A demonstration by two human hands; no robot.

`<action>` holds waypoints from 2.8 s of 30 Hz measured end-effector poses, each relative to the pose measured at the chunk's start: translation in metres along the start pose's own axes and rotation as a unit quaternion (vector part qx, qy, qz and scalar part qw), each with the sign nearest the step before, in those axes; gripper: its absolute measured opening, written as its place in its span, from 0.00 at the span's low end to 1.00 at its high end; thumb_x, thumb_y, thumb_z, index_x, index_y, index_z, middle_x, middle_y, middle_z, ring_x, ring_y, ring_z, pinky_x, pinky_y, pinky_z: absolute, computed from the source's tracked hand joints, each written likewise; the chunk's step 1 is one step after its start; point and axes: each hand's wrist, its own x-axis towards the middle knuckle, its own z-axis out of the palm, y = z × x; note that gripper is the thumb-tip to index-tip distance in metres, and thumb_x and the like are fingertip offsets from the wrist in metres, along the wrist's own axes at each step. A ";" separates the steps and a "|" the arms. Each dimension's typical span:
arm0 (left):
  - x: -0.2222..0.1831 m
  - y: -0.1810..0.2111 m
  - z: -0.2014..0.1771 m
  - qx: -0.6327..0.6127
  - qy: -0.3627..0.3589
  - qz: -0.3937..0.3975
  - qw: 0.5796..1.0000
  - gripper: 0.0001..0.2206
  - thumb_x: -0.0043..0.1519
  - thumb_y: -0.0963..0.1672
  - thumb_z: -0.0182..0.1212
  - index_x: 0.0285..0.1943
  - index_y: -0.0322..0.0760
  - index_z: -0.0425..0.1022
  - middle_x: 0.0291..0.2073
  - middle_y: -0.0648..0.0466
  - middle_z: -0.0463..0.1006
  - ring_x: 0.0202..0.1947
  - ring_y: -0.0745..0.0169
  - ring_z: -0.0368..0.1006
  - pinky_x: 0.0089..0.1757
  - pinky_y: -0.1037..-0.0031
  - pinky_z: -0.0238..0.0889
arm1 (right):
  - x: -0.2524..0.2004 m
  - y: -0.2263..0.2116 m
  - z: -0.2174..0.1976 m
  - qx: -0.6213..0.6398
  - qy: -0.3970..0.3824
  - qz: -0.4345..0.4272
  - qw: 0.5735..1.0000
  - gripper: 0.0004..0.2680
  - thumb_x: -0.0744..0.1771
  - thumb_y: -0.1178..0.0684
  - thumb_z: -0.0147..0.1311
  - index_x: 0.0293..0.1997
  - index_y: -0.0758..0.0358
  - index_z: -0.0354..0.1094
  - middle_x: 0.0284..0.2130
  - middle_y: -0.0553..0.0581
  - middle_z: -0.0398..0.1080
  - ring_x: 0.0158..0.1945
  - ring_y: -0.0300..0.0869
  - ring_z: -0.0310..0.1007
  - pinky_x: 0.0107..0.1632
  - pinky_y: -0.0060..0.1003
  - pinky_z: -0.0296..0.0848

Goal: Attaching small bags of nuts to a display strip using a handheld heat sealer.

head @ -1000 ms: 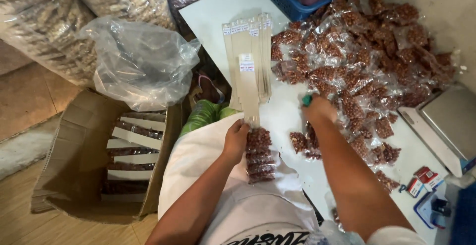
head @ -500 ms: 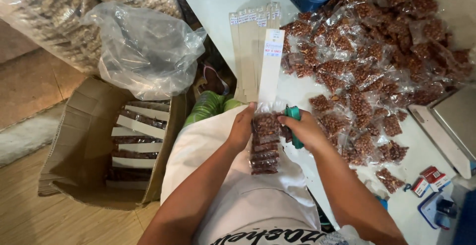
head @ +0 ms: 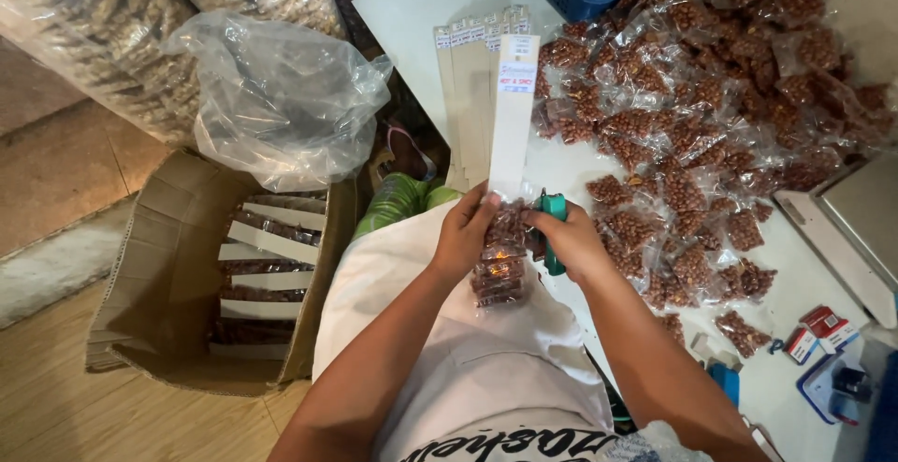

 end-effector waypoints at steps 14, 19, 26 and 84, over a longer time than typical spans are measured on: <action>-0.011 -0.003 0.004 0.159 0.025 0.039 0.986 0.20 0.69 0.49 0.49 0.72 0.61 0.67 0.43 0.42 0.85 0.49 0.43 0.79 0.53 0.55 0.71 | -0.014 -0.125 0.033 0.319 0.164 0.069 0.931 0.12 0.63 0.41 0.56 0.35 0.60 0.71 0.30 0.59 0.71 0.36 0.47 0.73 0.41 0.41 0.71; -0.027 0.011 0.013 0.166 0.039 0.057 0.984 0.21 0.70 0.47 0.47 0.74 0.63 0.64 0.53 0.45 0.82 0.56 0.42 0.75 0.57 0.56 0.69 | 0.043 -0.072 0.057 0.456 0.216 0.065 0.861 0.13 0.62 0.37 0.58 0.33 0.57 0.68 0.31 0.55 0.68 0.38 0.43 0.69 0.45 0.41 0.68; -0.020 -0.001 0.009 0.055 0.104 -0.089 0.989 0.18 0.68 0.49 0.53 0.64 0.45 0.76 0.55 0.46 0.81 0.61 0.52 0.73 0.62 0.59 0.61 | 0.076 -0.035 0.007 0.177 0.155 0.051 0.971 0.11 0.60 0.45 0.64 0.36 0.60 0.74 0.24 0.61 0.74 0.26 0.49 0.80 0.24 0.49 0.80; 0.092 -0.136 -0.058 0.101 0.132 -0.128 0.978 0.27 0.65 0.58 0.61 0.64 0.40 0.74 0.54 0.46 0.78 0.57 0.50 0.73 0.57 0.52 0.63 | 0.072 0.136 -0.173 -0.251 0.201 0.138 0.937 0.18 0.61 0.40 0.61 0.42 0.67 0.77 0.29 0.66 0.76 0.35 0.61 0.80 0.39 0.54 0.78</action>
